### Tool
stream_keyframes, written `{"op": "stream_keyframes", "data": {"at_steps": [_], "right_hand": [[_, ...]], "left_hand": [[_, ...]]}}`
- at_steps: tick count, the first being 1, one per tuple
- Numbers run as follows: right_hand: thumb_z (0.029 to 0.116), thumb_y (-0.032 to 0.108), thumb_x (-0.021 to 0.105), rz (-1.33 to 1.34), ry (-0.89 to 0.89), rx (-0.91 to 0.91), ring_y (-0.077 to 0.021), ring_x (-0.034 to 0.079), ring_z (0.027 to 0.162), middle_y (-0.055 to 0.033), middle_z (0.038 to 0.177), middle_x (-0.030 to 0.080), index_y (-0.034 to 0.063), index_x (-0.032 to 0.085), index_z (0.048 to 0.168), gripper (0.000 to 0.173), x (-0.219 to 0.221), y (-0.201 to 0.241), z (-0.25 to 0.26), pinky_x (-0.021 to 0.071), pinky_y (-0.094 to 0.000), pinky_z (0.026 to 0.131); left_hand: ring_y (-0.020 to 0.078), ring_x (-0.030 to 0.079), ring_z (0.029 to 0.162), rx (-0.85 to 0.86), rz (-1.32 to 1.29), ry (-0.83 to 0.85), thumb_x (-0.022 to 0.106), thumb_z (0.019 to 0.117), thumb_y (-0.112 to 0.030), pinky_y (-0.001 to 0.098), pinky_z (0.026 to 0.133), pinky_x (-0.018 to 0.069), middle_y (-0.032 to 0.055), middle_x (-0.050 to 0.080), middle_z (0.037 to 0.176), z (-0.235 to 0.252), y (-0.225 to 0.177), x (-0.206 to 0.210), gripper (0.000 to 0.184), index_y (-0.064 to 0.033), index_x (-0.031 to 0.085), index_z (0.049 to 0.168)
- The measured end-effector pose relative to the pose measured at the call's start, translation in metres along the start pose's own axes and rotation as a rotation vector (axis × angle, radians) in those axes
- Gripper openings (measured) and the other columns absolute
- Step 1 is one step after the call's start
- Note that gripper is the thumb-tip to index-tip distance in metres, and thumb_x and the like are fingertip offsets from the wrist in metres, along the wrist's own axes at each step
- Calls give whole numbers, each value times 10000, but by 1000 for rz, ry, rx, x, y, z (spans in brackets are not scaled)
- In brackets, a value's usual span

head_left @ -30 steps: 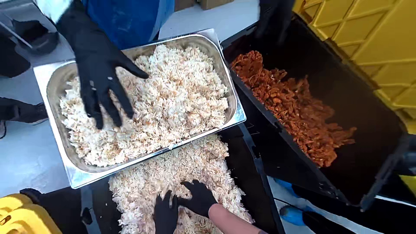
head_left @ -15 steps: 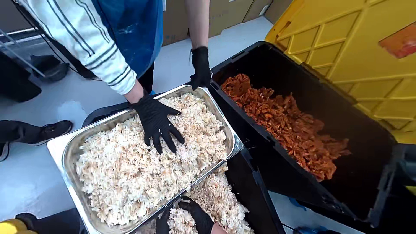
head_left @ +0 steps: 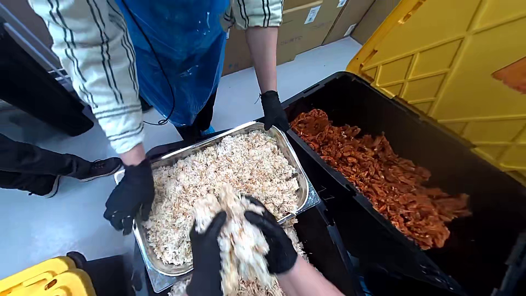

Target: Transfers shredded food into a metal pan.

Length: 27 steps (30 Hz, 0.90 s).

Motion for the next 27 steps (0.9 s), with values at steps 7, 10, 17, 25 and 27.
{"op": "stream_keyframes", "data": {"at_steps": [7,10,17,25,27], "right_hand": [[920,299,757,-1166,60,-163,-448,460,1380,-197,1653,283,175,647,1368,478,23,23,122,472,-645,1012],[904,386,749,-1426,74,-128,-488,489,1323,-117,1714,179,268,619,1428,553,26,14,144,480,-701,918],[946,206,655,-1279,164,-510,-254,466,1447,-115,1647,366,239,674,1377,432,16,91,22,499,-493,1096],[1032,344,575,-1545,133,45,-366,435,1456,-171,1586,446,91,512,1514,548,-76,-96,67,363,-542,1189],[959,497,643,-1709,101,20,-474,322,1483,-143,1692,260,244,397,1600,732,-78,-136,115,312,-677,1143]], "left_hand": [[376,360,1462,263,380,60,697,958,-123,534,1184,327,256,363,1585,119,-27,8,672,-42,393,1552],[412,369,1430,272,487,75,710,951,-108,580,1143,342,273,375,1561,137,-17,5,605,-73,486,1512],[190,383,1478,730,497,86,653,941,-220,352,1175,383,195,488,1523,-14,-38,-58,392,-20,688,1276],[437,368,1473,180,1031,292,508,1048,-244,569,1225,264,274,428,1554,90,138,-53,494,-26,512,1491],[423,406,1452,131,1303,263,462,1072,-342,620,1192,270,221,424,1580,131,162,-34,541,-124,429,1567]]}}
Point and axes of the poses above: each hand's wrist, its own z-axis towards the middle knuckle, its own x-axis out of the palm, y = z × x, the point moved 9 cm from there along z, towards the middle knuckle
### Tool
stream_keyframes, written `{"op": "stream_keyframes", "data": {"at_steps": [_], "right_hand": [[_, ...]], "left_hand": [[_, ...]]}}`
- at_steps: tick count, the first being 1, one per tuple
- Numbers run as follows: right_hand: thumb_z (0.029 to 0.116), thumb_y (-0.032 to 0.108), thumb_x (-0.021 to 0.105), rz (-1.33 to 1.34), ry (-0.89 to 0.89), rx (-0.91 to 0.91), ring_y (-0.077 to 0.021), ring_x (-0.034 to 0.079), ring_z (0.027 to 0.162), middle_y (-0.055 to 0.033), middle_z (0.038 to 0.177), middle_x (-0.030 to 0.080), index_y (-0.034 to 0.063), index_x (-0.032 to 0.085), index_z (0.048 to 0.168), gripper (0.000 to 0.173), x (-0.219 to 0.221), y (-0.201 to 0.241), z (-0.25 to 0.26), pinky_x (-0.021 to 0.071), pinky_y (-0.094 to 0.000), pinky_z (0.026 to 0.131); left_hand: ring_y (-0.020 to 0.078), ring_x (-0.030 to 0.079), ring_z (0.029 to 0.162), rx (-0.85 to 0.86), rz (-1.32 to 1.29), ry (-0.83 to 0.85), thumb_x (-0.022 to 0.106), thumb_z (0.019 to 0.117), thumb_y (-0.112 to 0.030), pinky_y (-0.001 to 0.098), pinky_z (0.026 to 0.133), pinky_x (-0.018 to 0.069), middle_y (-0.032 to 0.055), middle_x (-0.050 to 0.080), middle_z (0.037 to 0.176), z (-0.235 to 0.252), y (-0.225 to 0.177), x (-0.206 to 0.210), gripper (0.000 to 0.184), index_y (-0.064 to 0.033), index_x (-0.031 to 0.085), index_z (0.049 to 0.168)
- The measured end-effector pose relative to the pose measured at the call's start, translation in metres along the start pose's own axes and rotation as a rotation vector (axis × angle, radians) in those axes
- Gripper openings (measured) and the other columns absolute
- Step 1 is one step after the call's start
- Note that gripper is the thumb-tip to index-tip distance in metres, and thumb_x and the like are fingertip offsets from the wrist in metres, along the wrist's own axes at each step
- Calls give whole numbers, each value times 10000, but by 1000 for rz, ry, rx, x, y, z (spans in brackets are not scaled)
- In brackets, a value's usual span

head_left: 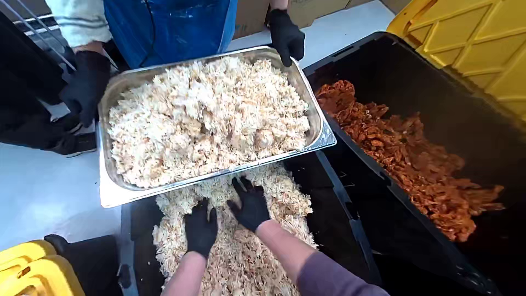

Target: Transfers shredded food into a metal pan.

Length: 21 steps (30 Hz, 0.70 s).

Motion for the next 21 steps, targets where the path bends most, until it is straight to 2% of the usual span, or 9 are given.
{"op": "stream_keyframes", "data": {"at_steps": [1,2,5,8,11,14,16,18,21], "right_hand": [[939,556,628,-58,53,23,-529,169,1528,-132,1737,79,322,299,1635,804,28,0,1,205,-744,1166],[944,568,569,-109,101,30,-545,55,1545,-114,1744,-12,379,221,1648,807,50,-2,-3,96,-779,1174],[993,495,488,-161,288,33,-446,-36,1580,-61,1747,57,395,261,1633,686,85,-11,-33,33,-773,1177],[958,468,595,-115,438,69,-438,127,1572,-133,1708,219,185,474,1550,667,92,-23,-82,196,-718,1193],[935,574,626,-49,615,175,-453,286,1514,-194,1674,270,129,479,1536,762,86,-39,-118,352,-670,1142],[943,662,590,170,654,353,-418,408,1459,-260,1623,331,175,274,1643,910,65,-60,-106,371,-589,1165],[933,714,562,300,671,462,-439,318,1509,-281,1662,226,181,157,1667,994,74,-67,-90,305,-606,1204],[906,751,567,371,652,539,-433,258,1535,-276,1672,200,151,172,1663,1043,92,-70,-77,264,-604,1223],[890,704,645,382,553,541,-379,339,1510,-257,1612,359,35,304,1607,1039,108,-75,-59,284,-541,1229]], "left_hand": [[465,390,1446,-21,126,0,459,1064,-371,672,1173,253,235,369,1607,4,-1,19,561,-184,400,1590],[511,297,1482,-38,200,-9,447,1060,-391,715,1184,157,237,268,1656,5,-1,36,565,-261,375,1605],[534,163,1525,-4,272,9,457,1031,-393,761,1176,38,197,229,1683,-14,8,72,539,-327,444,1566],[514,222,1514,25,230,201,480,1027,-352,705,1202,129,199,195,1692,-53,7,95,542,-239,467,1558],[499,364,1448,12,148,320,504,1022,-401,626,1159,326,229,227,1673,-95,17,102,550,-239,482,1548],[460,347,1479,-152,-49,385,525,1028,-481,561,1182,356,266,262,1646,-111,48,82,658,-138,412,1578],[454,343,1486,-279,-227,358,576,1009,-509,550,1190,350,313,267,1625,-103,61,77,824,-43,268,1615],[466,360,1467,-383,-302,347,652,950,-555,585,1162,369,320,268,1618,-95,67,89,970,-60,181,1638],[488,346,1467,-460,-307,327,733,872,-596,658,1131,367,314,217,1639,-85,73,106,1110,-107,116,1655]]}}
Point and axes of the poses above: each hand's wrist, its own z-axis towards the middle knuckle, its own x-axis out of the palm, y = z × x, the point moved 9 cm from there along z, towards the middle knuckle
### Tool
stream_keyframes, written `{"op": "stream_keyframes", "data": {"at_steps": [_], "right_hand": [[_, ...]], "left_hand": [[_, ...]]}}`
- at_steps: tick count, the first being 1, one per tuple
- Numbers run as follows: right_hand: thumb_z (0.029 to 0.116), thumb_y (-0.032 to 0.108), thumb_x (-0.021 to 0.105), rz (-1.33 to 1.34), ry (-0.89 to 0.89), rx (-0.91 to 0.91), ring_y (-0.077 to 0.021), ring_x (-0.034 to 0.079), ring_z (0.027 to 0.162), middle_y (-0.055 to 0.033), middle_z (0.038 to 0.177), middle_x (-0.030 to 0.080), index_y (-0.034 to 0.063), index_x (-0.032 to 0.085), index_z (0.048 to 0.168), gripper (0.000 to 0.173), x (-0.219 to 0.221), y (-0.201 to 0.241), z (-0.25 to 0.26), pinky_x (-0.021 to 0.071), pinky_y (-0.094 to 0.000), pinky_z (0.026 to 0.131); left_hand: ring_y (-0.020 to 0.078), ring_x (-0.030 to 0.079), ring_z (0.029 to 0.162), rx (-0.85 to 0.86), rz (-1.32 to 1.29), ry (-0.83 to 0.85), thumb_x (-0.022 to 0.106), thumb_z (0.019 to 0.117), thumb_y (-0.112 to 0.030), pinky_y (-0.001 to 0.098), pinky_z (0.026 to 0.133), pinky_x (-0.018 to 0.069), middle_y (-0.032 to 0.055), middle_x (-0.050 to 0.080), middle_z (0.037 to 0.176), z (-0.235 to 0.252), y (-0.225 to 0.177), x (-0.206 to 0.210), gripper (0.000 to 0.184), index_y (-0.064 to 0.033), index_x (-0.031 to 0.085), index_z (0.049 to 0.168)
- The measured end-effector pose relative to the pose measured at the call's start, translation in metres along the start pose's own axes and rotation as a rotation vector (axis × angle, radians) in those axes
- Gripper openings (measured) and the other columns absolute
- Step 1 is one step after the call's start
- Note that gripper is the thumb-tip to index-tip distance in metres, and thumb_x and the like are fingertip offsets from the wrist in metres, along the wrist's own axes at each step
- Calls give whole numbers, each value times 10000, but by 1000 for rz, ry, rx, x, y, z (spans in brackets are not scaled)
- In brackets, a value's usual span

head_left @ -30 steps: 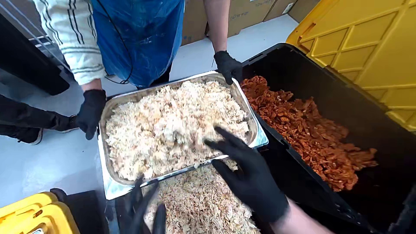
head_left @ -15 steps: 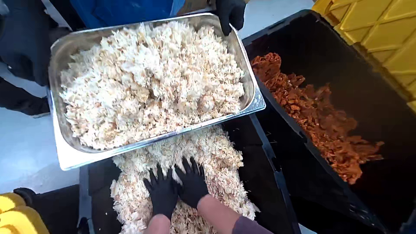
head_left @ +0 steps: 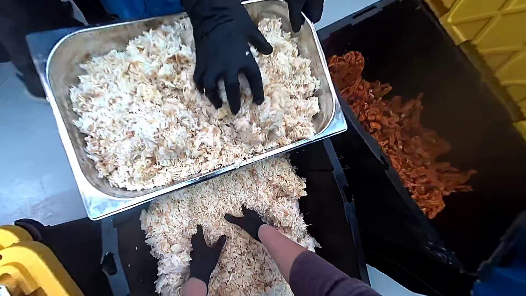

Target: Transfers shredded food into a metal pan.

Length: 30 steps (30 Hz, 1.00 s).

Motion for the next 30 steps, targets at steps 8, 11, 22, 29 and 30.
{"op": "stream_keyframes", "data": {"at_steps": [8,11,22,29,30], "right_hand": [[945,675,583,77,106,1,-373,427,1455,-250,1537,471,-13,471,1501,891,57,-17,-55,329,-553,1201],[965,581,627,407,127,28,-334,379,1495,-207,1588,428,26,417,1549,833,80,-18,-71,298,-542,1227],[1047,219,545,1107,-75,-365,-127,681,963,-100,1105,691,5,566,1320,348,-47,82,-214,582,-328,861],[1023,427,593,1018,-196,-660,-197,680,994,-111,1128,702,94,617,1322,448,-172,218,-237,569,-424,863],[1017,436,609,920,-267,-686,-231,652,1116,-137,1242,673,95,587,1382,500,-188,232,-237,537,-465,949]], "left_hand": [[375,260,1541,102,-466,53,522,1074,-273,502,1249,241,280,210,1660,-41,21,36,729,18,140,1622],[344,228,1549,-78,-778,48,409,1110,-366,551,1237,226,219,195,1682,-58,35,27,663,-38,165,1633],[116,640,1037,329,-1122,-60,558,979,-53,280,914,545,199,606,1262,-150,-125,-71,539,84,376,1467],[201,670,1021,669,-946,-345,660,999,-172,406,876,569,163,679,1190,-160,-267,-212,429,0,558,1378],[231,610,1180,713,-861,-405,675,989,-188,432,991,512,181,619,1330,-156,-278,-229,497,-6,527,1426]]}}
Point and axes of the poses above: each hand's wrist, its own z-axis towards the middle knuckle, its own x-axis out of the palm, y = z × x, the point moved 9 cm from there along z, towards the middle knuckle
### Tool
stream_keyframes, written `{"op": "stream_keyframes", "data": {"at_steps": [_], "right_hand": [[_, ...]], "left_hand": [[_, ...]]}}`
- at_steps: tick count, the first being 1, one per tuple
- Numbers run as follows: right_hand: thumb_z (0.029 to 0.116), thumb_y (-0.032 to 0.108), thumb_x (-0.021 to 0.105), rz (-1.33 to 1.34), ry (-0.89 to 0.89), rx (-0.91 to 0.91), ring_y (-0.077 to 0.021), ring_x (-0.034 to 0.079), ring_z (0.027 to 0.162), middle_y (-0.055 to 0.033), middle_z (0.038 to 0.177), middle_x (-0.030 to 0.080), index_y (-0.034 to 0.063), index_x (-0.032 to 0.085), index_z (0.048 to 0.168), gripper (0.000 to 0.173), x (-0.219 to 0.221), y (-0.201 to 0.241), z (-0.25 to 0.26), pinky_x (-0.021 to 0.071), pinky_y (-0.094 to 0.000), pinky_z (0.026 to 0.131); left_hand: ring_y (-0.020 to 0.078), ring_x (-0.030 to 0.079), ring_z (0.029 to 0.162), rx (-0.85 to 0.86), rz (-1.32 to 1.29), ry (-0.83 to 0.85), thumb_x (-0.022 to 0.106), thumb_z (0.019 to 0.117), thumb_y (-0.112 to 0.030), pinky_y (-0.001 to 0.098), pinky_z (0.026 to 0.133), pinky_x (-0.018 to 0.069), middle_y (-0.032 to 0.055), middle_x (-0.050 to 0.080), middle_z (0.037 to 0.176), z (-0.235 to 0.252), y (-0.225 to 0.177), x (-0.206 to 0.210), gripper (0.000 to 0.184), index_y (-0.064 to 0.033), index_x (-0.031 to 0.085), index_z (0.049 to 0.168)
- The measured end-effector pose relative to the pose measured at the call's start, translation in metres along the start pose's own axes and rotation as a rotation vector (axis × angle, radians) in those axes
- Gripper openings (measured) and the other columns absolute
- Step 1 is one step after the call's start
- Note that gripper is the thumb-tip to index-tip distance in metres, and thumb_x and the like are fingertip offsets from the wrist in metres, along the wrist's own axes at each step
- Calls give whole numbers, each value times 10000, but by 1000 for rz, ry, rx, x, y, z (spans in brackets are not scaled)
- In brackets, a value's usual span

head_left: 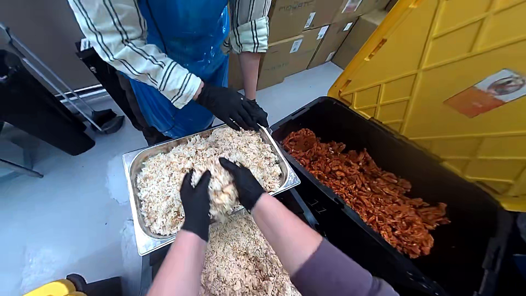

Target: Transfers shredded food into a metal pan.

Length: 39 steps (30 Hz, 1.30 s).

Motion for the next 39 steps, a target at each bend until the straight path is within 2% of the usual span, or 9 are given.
{"op": "stream_keyframes", "data": {"at_steps": [3,6,12,16,22,28,33,36,39], "right_hand": [[1009,429,644,-428,-18,-148,-407,384,1464,-229,1616,357,129,493,1516,608,1,18,45,355,-626,1141],[1003,352,650,-762,78,-146,-522,232,1509,-256,1706,41,233,434,1576,624,7,7,65,314,-724,1120],[1007,235,639,-718,-36,-264,-350,346,1508,-208,1648,318,169,593,1451,451,-60,16,-40,359,-559,1176],[1026,153,578,-828,-25,-116,-304,653,1181,-216,1247,677,-37,698,1199,284,-84,-141,-60,516,-467,1036],[998,544,534,-1329,355,119,-337,-34,1604,-141,1740,-20,89,129,1661,900,-39,-355,-14,63,-652,1254],[933,687,548,-1377,714,580,-461,390,1446,-254,1572,402,-2,494,1475,878,-65,-375,-113,411,-664,1082],[905,712,609,-1166,617,763,-460,415,1440,-309,1552,416,73,282,1623,1016,-72,-370,-75,341,-632,1164],[759,809,684,-1150,384,858,-452,407,1440,-301,1536,433,44,441,1538,1118,-55,-389,-62,352,-621,1151],[847,759,628,-1057,328,830,-390,511,1376,-247,1443,557,-3,571,1402,945,-48,-390,-82,413,-587,1116]], "left_hand": [[466,283,1491,247,448,84,659,994,-196,602,1206,239,307,324,1594,44,-13,0,582,-36,462,1518],[551,184,1503,213,965,282,587,1033,-326,780,1098,253,287,209,1653,64,16,4,611,-236,375,1600],[503,157,1533,424,888,264,562,1017,-361,774,1130,198,205,188,1690,-7,8,-32,550,-195,489,1536],[405,385,1465,102,620,388,552,986,-129,516,1222,297,277,469,1518,-105,137,-49,441,48,584,1390],[439,153,1560,-295,1142,436,424,1080,-283,507,1255,227,305,70,1679,-117,336,-46,668,55,187,1605],[394,366,1489,-621,1075,669,450,1075,-406,500,1230,290,290,394,1571,-212,340,-89,651,70,405,1517],[354,322,1510,-946,523,366,535,1049,-468,531,1229,271,255,349,1607,-197,359,-120,733,31,352,1554],[364,343,1501,-936,623,274,642,975,-528,520,1229,282,269,378,1587,-193,381,-110,867,50,348,1550],[381,405,1453,-940,500,156,675,980,-444,534,1196,321,286,450,1525,-196,389,-112,765,67,432,1494]]}}
Point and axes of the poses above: each hand's wrist, its own z-axis towards the middle knuckle, its own x-axis out of the palm, y = z × x, the point moved 9 cm from there along z, towards the middle knuckle
